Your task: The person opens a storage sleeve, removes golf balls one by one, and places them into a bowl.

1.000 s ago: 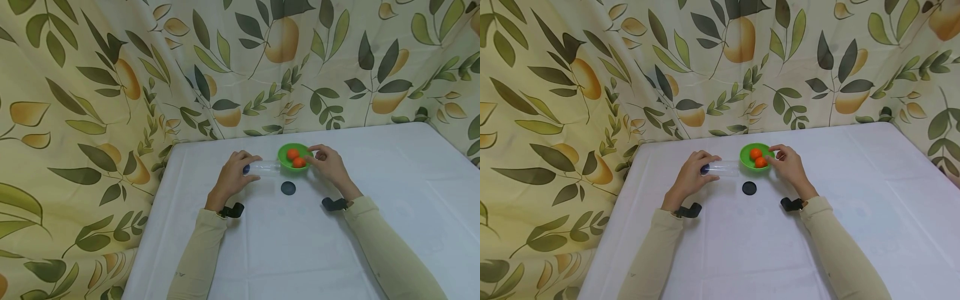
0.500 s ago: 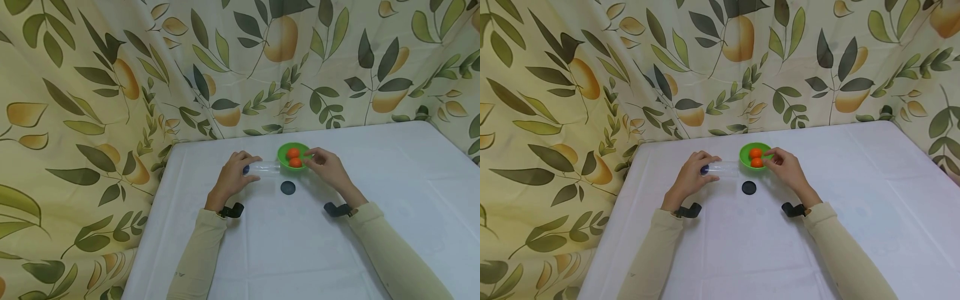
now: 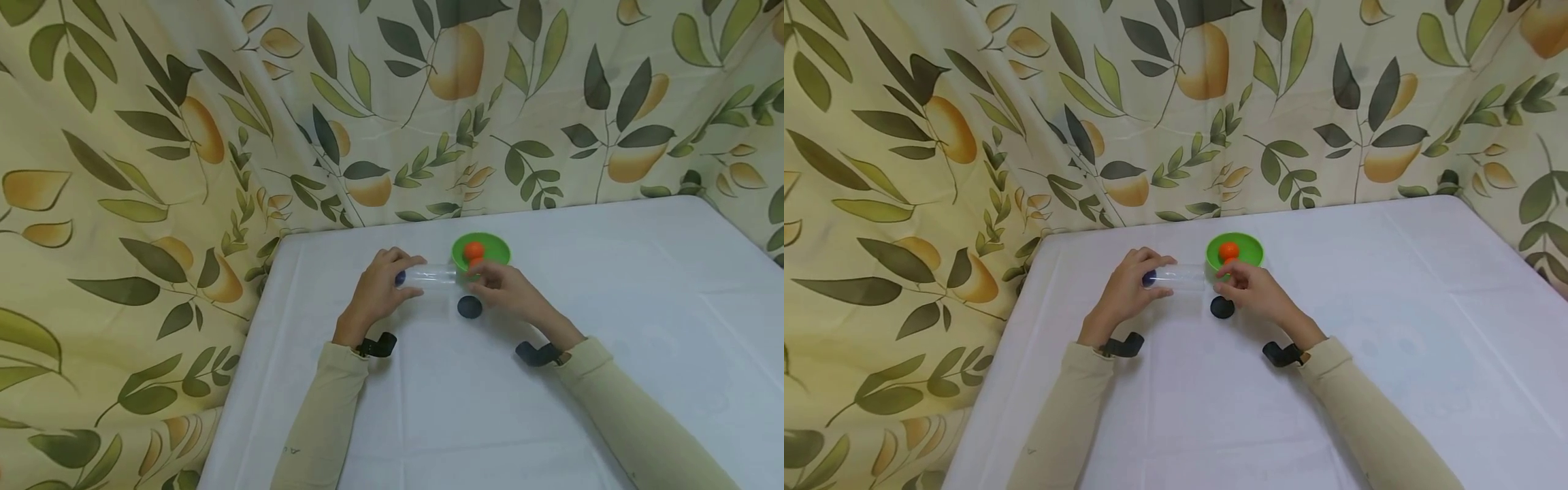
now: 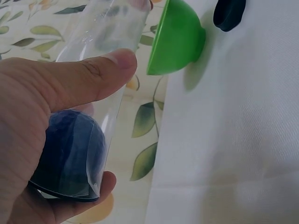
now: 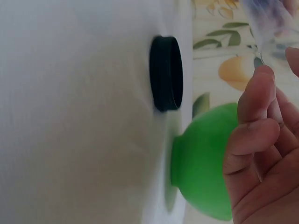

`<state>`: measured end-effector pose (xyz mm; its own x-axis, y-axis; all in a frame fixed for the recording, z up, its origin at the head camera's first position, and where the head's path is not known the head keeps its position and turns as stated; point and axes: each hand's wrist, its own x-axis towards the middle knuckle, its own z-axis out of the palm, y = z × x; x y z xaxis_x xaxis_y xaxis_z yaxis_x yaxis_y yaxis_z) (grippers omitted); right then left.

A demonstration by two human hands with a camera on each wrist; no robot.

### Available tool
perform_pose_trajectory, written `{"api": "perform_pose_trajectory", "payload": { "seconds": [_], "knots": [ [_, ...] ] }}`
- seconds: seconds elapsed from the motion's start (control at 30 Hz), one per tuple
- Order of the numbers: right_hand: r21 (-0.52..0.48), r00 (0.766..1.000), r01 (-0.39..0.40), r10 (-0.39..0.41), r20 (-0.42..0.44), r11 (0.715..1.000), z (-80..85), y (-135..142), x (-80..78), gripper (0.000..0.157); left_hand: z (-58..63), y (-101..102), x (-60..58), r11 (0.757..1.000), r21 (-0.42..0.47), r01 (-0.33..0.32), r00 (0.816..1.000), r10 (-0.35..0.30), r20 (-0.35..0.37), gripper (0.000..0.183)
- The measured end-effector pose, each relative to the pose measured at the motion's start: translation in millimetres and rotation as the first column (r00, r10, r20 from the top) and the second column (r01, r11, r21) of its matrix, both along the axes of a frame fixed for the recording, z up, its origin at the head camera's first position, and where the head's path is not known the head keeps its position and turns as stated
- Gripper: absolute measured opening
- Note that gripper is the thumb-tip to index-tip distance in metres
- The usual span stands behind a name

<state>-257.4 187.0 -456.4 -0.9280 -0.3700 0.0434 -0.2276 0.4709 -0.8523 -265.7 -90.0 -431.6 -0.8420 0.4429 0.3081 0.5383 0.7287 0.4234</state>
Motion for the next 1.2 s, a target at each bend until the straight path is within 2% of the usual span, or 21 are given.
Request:
{"api": "perform_pose_trajectory", "payload": {
  "seconds": [0.37,0.5,0.67,0.73,1.2],
  "knots": [
    [-0.030,0.997,-0.055,0.056,0.050,0.998,-3.1,-7.4,3.3,0.037,2.3,-0.9,0.6,1.000,-0.005,0.016,1.000,-0.016,-0.014,0.052],
    [-0.027,0.995,-0.066,0.068,0.077,0.997,6.3,-12.4,9.1,0.038,2.3,-0.7,0.9,1.000,-0.015,0.018,1.000,-0.018,-0.014,0.051],
    [-0.035,0.994,-0.075,0.078,0.071,0.997,3.8,-12.2,9.2,0.040,0.7,0.6,0.7,0.999,-0.032,0.013,0.999,-0.014,-0.030,0.051],
    [-0.035,0.996,-0.075,0.076,0.056,0.997,-4.8,-10.0,4.7,0.041,0.2,0.8,0.5,0.999,-0.029,0.014,1.000,-0.015,-0.027,0.052],
    [-0.065,0.997,-0.041,0.045,0.066,0.997,-8.0,-11.4,1.9,0.041,1.3,-0.3,-1.2,1.000,0.008,0.004,1.000,-0.004,0.007,0.050]
  ]
}}
